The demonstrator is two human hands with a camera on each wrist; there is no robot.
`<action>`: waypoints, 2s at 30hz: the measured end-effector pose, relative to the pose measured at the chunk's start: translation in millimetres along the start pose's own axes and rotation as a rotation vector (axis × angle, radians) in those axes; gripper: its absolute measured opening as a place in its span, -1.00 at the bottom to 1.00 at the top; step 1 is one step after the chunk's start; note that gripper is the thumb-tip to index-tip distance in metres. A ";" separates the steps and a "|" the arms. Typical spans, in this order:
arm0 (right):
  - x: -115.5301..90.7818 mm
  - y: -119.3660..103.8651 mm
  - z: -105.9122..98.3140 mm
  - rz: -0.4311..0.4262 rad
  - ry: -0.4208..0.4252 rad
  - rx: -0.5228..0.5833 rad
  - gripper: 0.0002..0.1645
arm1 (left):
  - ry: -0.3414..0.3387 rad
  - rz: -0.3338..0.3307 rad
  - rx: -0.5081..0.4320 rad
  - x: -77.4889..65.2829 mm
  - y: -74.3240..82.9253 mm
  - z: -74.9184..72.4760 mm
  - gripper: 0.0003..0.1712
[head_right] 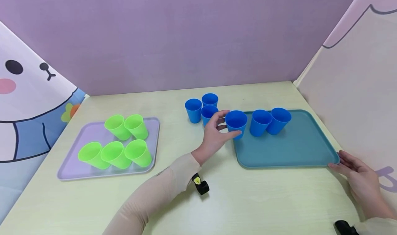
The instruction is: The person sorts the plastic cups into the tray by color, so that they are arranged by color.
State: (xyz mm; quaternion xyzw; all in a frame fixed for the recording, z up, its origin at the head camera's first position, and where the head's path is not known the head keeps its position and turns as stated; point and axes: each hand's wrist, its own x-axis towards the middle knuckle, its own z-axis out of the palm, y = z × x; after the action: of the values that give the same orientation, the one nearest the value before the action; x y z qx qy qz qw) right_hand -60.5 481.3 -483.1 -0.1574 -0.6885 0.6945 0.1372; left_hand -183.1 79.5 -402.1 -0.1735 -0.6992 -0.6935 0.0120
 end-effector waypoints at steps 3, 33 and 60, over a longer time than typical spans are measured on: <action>0.7 -0.2 -0.1 -0.007 -0.003 0.009 -0.35 | 0.014 -0.031 0.013 2.2 1.4 6.6 -0.25; -4.4 -11.4 6.0 -0.002 -0.026 0.109 -0.39 | 0.081 -0.101 0.138 18.7 -24.2 30.5 -0.26; -2.3 -6.0 2.9 -0.008 -0.024 0.092 -0.40 | 0.097 -0.123 0.222 25.8 -31.4 38.1 -0.28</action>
State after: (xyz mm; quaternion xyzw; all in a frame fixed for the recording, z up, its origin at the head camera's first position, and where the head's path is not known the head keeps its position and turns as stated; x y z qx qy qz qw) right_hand -59.8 477.8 -477.0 -0.1398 -0.6582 0.7266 0.1386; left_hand -207.0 123.1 -427.3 -0.0942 -0.7797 -0.6186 0.0223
